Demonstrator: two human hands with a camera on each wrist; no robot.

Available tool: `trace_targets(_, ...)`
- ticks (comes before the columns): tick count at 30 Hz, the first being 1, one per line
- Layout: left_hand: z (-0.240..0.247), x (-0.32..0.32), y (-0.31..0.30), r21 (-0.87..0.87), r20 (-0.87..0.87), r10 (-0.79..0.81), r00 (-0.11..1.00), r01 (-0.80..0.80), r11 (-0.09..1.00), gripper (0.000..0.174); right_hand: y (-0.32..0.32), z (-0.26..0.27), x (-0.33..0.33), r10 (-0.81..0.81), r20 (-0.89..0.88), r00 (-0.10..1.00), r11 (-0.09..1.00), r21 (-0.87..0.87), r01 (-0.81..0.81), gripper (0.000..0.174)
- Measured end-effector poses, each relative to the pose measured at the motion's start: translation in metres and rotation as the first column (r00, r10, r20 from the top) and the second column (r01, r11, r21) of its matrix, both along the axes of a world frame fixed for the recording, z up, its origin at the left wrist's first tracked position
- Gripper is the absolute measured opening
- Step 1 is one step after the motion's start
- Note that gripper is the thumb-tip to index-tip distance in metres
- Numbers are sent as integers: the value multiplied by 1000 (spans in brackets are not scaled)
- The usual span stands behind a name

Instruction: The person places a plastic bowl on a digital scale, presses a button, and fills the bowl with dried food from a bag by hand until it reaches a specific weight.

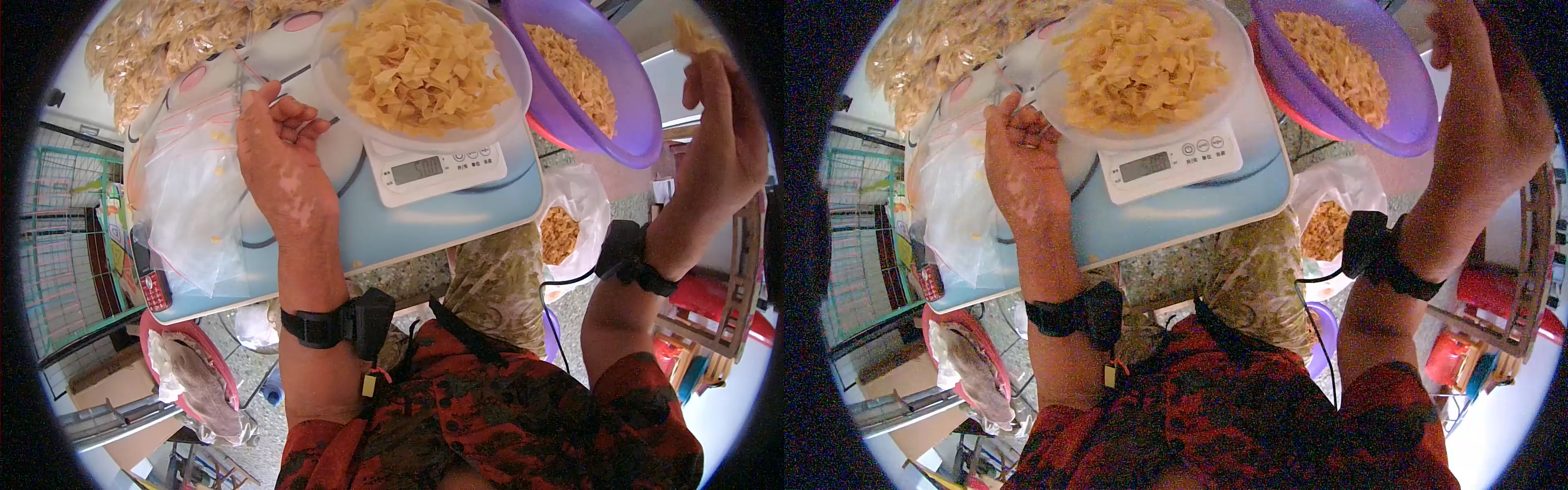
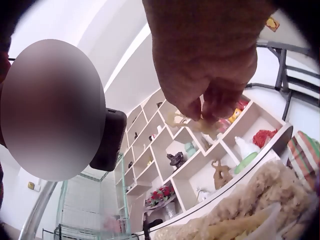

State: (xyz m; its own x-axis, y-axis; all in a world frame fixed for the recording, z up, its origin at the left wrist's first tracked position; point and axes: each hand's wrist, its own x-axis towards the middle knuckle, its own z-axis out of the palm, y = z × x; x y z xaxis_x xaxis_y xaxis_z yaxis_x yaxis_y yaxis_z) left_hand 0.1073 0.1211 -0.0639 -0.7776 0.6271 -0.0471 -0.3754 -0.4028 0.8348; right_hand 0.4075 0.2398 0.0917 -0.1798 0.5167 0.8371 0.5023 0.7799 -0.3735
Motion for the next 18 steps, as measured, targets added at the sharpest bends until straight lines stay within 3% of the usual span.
trace_targets(3,0,0,0,5,4,-9,1000,9,1000,42,4,-31,15,-341,84,936,918,-184,351,23)
trace_targets(5,0,0,0,13,25,-18,1000,17,1000,42,20,-65,47,-294,488,821,922,-80,378,24)
trace_targets(7,1,1,0,8,41,-19,999,19,1000,41,4,-87,38,-230,511,828,956,-39,290,27)
trace_targets(9,4,2,1,-4,47,2,999,-2,1000,40,-22,-93,20,-227,393,891,952,-105,289,26)
trace_targets(13,2,1,4,14,12,15,1000,-15,1000,40,-66,-115,-7,13,135,991,842,-536,62,20)
trace_targets(16,7,6,3,-15,3,25,1000,-25,1000,40,-71,-144,-26,128,-194,973,739,-636,-224,12)
trace_targets(18,6,6,2,3,12,17,1000,-17,1000,39,-66,-162,-30,71,-305,950,682,-680,-270,8)
